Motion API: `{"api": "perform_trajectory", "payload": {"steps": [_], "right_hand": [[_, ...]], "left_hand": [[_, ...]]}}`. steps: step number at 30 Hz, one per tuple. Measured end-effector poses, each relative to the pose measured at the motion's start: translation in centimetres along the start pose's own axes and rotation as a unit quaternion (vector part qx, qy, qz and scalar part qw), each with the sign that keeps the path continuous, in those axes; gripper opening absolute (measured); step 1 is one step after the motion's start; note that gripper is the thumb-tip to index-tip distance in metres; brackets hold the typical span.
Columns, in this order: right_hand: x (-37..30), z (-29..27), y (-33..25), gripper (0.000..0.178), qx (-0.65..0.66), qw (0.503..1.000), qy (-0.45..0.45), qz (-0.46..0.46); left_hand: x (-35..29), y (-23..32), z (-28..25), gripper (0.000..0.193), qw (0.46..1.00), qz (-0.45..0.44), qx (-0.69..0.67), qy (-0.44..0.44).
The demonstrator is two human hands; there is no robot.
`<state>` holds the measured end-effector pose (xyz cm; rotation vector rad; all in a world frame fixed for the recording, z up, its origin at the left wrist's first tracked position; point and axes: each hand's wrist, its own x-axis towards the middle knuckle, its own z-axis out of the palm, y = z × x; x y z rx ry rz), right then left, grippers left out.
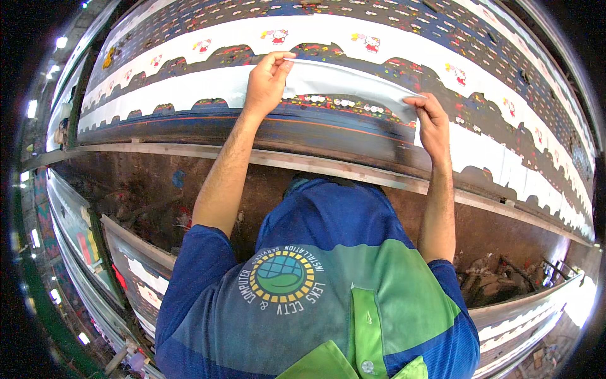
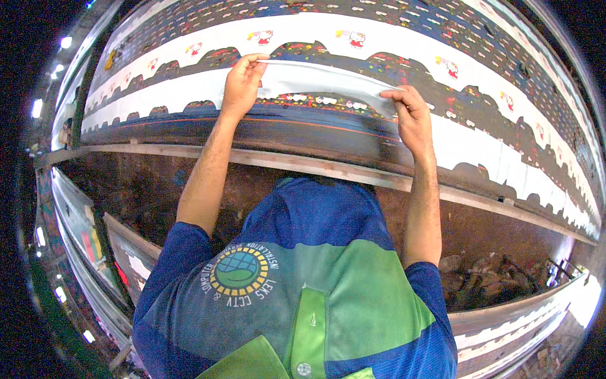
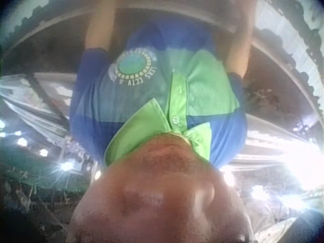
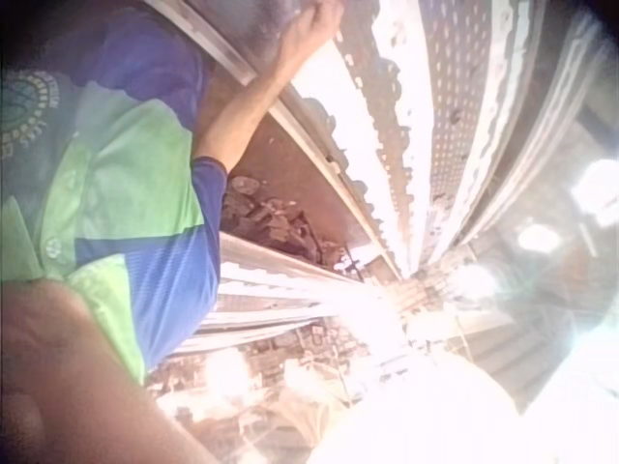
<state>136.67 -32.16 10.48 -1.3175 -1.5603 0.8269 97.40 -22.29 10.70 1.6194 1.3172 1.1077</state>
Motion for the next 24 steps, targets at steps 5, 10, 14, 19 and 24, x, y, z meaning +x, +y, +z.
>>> {"api": "perform_trajectory", "payload": {"steps": [5, 10, 14, 19, 24], "right_hand": [[-0.2, 2.9, 0.8, 0.032, -0.004, 0.997, 0.004, 0.073], [0.0, 5.3, 0.8, 0.049, -0.061, 0.996, -0.006, 0.071], [0.8, 5.4, 0.4, 0.049, -0.072, 0.994, -0.004, 0.085], [1.7, 4.8, 0.4, 0.049, -0.099, 0.989, -0.02, 0.111], [2.4, 6.6, 3.6, 0.053, -0.134, 0.985, -0.053, 0.1]], "left_hand": [[0.1, -2.7, -1.4, 0.02, 0.998, -0.046, -0.029, 0.013], [0.4, -5.3, -1.9, 0.024, 0.995, -0.091, -0.032, 0.009], [1.1, -5.8, -2.2, 0.026, 0.995, -0.094, -0.021, 0.006], [1.6, -6.9, -2.4, 0.027, 0.989, -0.138, -0.039, -0.025], [2.4, -12.2, -1.1, 0.03, 0.988, -0.14, 0.052, -0.042]]}}
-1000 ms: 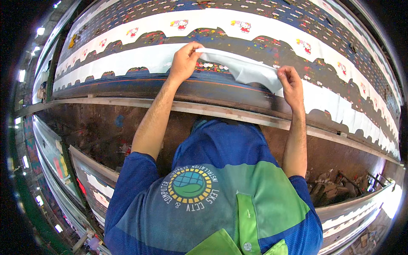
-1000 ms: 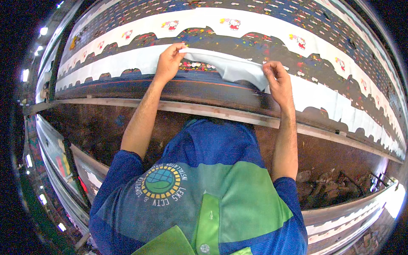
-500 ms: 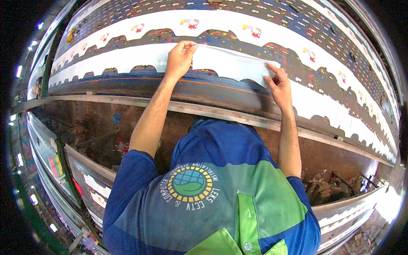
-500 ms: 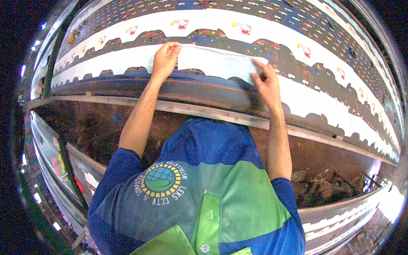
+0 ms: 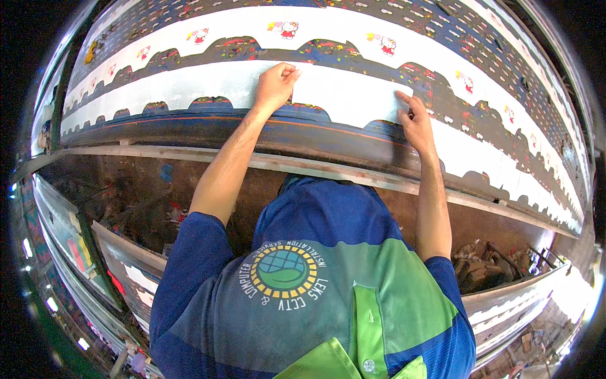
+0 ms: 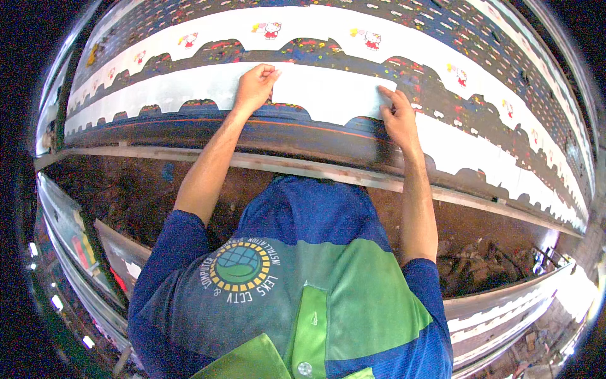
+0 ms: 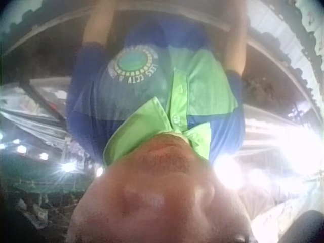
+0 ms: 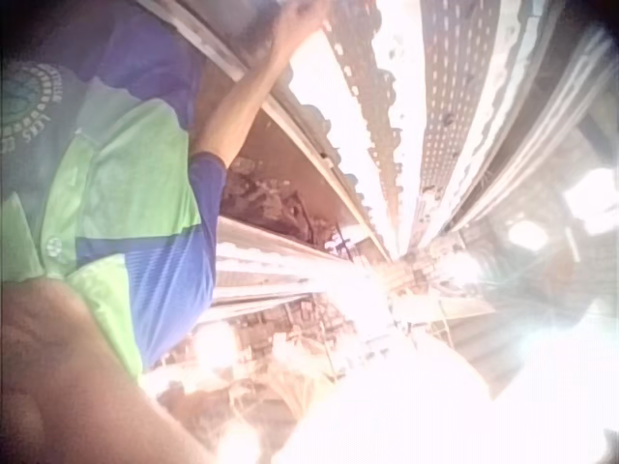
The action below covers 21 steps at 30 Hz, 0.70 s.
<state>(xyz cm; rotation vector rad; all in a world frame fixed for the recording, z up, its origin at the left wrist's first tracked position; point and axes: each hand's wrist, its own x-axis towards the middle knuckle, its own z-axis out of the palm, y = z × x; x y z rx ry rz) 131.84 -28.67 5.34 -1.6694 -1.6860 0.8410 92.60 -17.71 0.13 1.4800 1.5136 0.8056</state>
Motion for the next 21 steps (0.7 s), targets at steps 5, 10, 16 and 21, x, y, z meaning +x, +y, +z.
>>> {"api": "perform_trajectory", "payload": {"steps": [5, 10, 16, 21], "right_hand": [[0.6, 1.1, 0.6, 0.055, -0.051, 0.999, 0.012, 0.008], [1.2, 1.1, 0.4, 0.053, -0.083, 0.996, -0.004, 0.044], [1.3, 1.4, 0.4, 0.055, -0.076, 0.996, 0.01, 0.037], [1.7, 1.2, 0.5, 0.056, -0.077, 0.995, -0.004, 0.057]], "left_hand": [[0.5, -0.6, 0.4, 0.027, 1.0, 0.013, 0.006, -0.002], [0.2, 1.0, 0.3, 0.026, 0.999, -0.015, -0.031, -0.01], [0.1, 1.6, 0.1, 0.029, 1.0, -0.015, -0.026, -0.008], [-1.5, 2.0, -0.1, 0.033, 0.967, 0.214, 0.135, 0.033]]}}
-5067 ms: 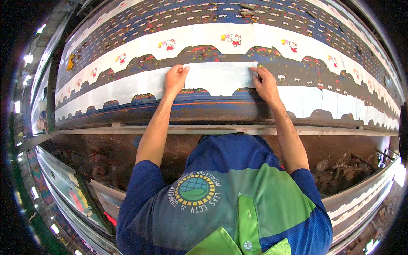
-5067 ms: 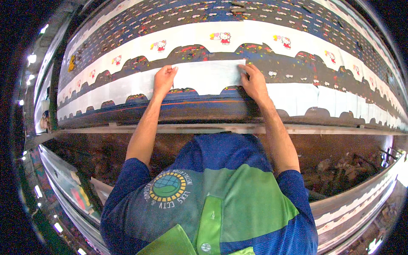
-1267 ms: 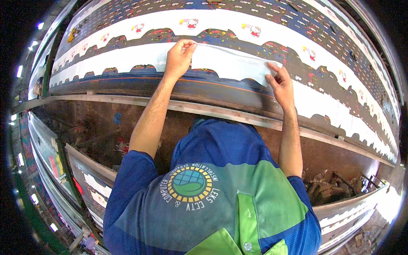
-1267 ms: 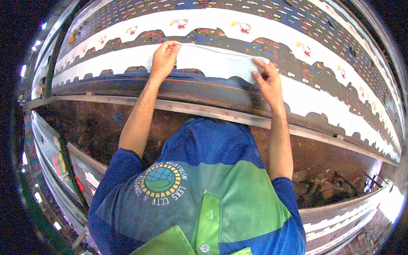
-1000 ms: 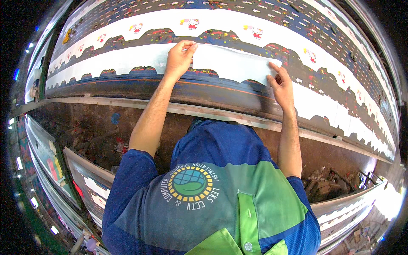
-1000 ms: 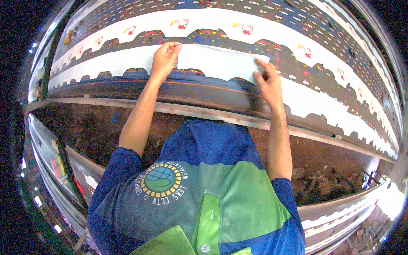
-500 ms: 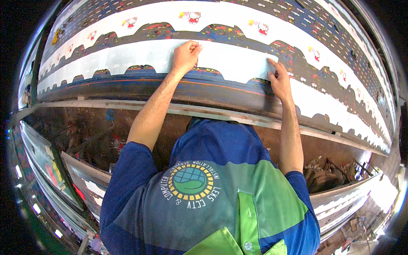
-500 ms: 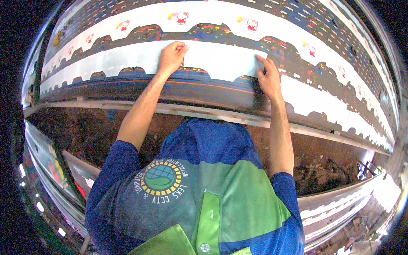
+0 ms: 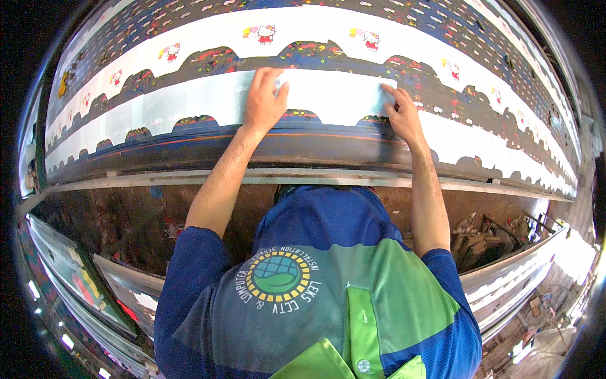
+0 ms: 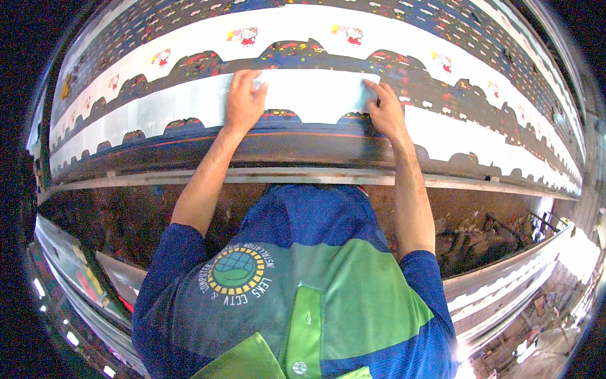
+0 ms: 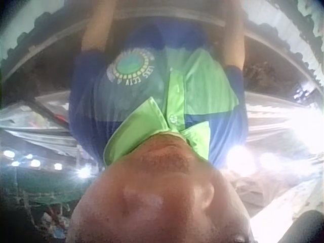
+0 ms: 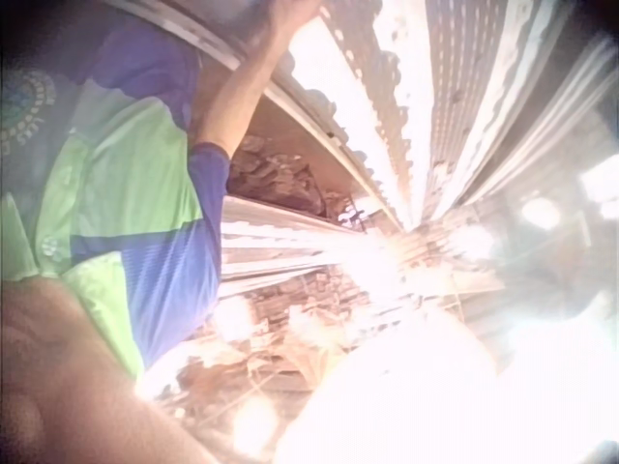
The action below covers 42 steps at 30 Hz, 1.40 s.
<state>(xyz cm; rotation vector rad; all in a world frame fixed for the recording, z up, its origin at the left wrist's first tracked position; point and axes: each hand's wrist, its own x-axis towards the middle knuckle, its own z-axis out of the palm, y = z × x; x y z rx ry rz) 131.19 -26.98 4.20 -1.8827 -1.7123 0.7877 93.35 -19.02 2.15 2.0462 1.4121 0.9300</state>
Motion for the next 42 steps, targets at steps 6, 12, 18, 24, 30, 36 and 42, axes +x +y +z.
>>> {"api": "perform_trajectory", "payload": {"steps": [6, 12, 18, 24, 30, 36, 42], "right_hand": [[0.2, -0.5, 0.3, 0.057, 0.014, 0.999, -0.025, 0.015], [0.3, -1.0, 1.3, 0.058, 0.077, 0.996, -0.042, 0.015], [-0.7, -4.0, 3.7, 0.056, 0.141, 0.989, -0.034, -0.027], [-4.9, -12.9, 11.3, 0.05, 0.158, 0.987, 0.042, -0.003], [-9.0, -19.3, 17.9, 0.042, 0.223, 0.97, 0.034, 0.091], [-10.7, -20.4, 20.6, 0.034, 0.208, 0.978, -0.024, 0.015], [-11.1, -21.4, 20.7, 0.037, 0.163, 0.981, -0.069, -0.076]], "left_hand": [[-0.7, 1.5, 1.7, 0.088, 0.912, 0.119, 0.322, -0.222], [-0.5, 7.0, 7.6, 0.11, 0.923, 0.128, 0.29, -0.218], [-0.7, 16.4, 16.4, 0.114, 0.919, 0.22, 0.223, -0.24], [-2.2, 20.8, 21.0, 0.096, 0.919, 0.24, 0.17, -0.262], [-1.9, 22.4, 23.8, 0.075, 0.953, 0.108, 0.146, -0.243], [-4.0, 27.5, 28.8, 0.087, 0.943, 0.023, 0.268, -0.195], [-5.3, 30.5, 29.2, 0.038, 0.973, 0.096, 0.183, -0.103]]}}
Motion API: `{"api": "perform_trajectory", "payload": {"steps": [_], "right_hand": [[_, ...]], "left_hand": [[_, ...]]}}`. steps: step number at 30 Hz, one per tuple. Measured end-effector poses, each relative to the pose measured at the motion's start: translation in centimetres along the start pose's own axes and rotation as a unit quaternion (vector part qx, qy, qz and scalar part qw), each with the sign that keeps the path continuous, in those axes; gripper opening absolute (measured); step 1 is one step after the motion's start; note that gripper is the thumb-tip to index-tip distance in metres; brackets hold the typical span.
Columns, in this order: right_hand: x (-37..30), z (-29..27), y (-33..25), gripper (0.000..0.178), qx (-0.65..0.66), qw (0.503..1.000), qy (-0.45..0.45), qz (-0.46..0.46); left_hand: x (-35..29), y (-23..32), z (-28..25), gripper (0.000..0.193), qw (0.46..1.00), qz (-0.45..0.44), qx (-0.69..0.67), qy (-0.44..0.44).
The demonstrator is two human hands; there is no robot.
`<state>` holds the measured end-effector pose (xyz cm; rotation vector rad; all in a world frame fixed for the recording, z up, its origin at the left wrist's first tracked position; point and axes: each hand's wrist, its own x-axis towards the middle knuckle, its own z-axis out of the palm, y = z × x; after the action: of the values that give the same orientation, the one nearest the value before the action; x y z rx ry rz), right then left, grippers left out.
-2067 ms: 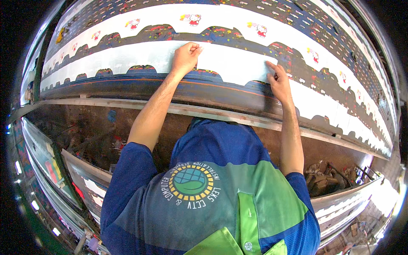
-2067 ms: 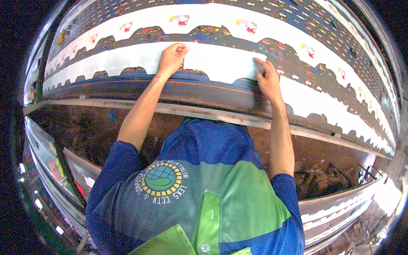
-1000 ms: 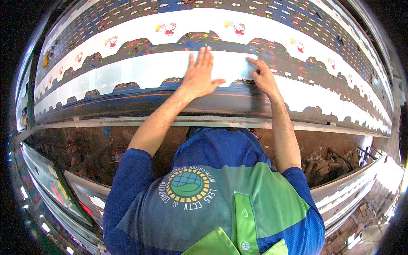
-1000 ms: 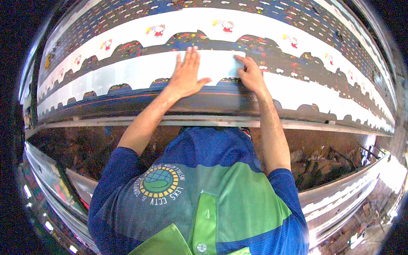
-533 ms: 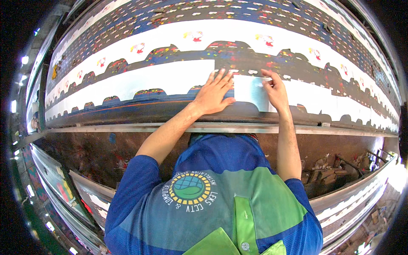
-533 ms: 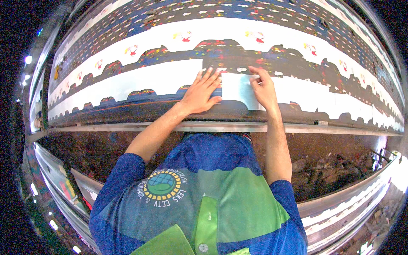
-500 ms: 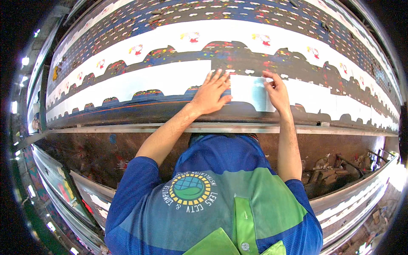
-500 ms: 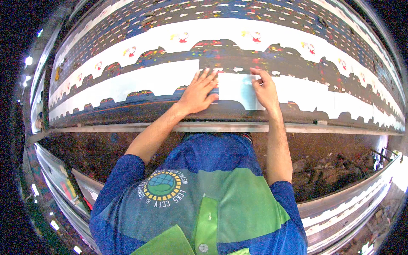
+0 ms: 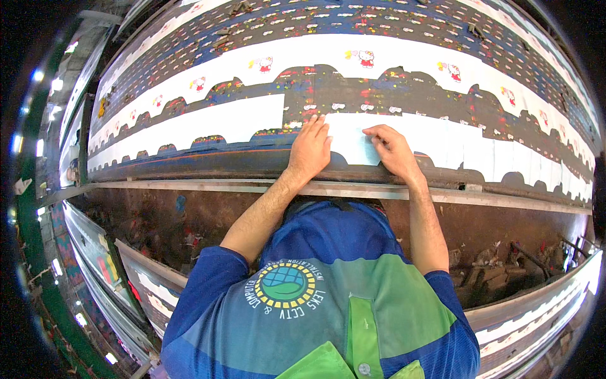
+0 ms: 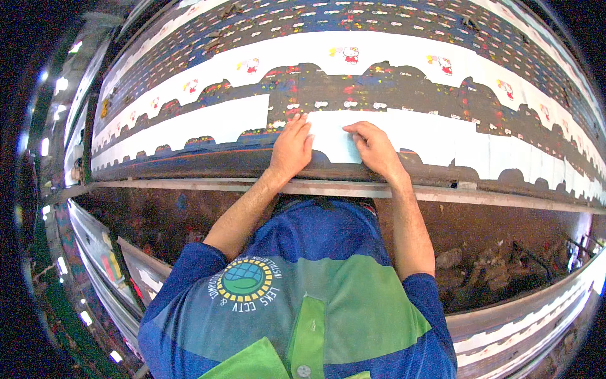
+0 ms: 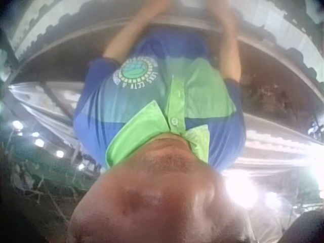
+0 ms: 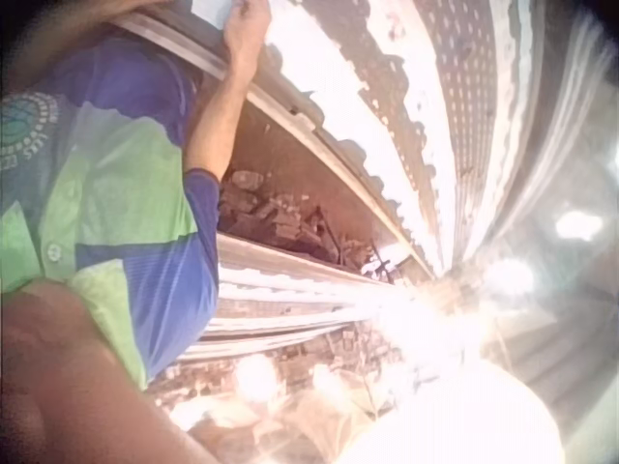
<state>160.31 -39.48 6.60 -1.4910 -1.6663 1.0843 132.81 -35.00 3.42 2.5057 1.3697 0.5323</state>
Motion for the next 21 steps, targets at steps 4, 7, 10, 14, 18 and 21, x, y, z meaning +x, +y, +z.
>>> {"api": "perform_trajectory", "payload": {"steps": [4, 7, 10, 14, 18, 21], "right_hand": [[0.9, -0.3, 1.2, 0.037, -0.112, 0.99, -0.009, -0.09], [1.4, -0.9, 1.1, 0.033, -0.17, 0.98, -0.02, -0.096], [1.9, -2.1, 2.0, 0.033, -0.258, 0.958, -0.01, -0.121], [2.2, -3.8, 2.5, 0.032, -0.284, 0.958, -0.025, -0.041], [2.5, -3.1, 2.7, 0.037, -0.263, 0.962, 0.026, -0.071], [4.2, -1.7, 2.4, 0.032, -0.127, 0.991, 0.018, -0.029]], "left_hand": [[0.8, 0.2, -1.0, 0.021, 0.995, -0.022, -0.083, 0.057], [0.1, 2.8, -2.5, 0.018, 0.986, 0.04, -0.159, -0.001], [-1.2, 6.4, -5.5, 0.021, 0.937, 0.207, -0.271, -0.074], [-3.4, 4.8, -7.3, 0.032, 0.944, 0.094, -0.313, 0.038], [-2.1, -2.9, -7.1, 0.049, 0.936, -0.123, -0.297, 0.144], [-0.3, -8.4, -6.6, 0.06, 0.917, -0.183, -0.325, 0.144]]}}
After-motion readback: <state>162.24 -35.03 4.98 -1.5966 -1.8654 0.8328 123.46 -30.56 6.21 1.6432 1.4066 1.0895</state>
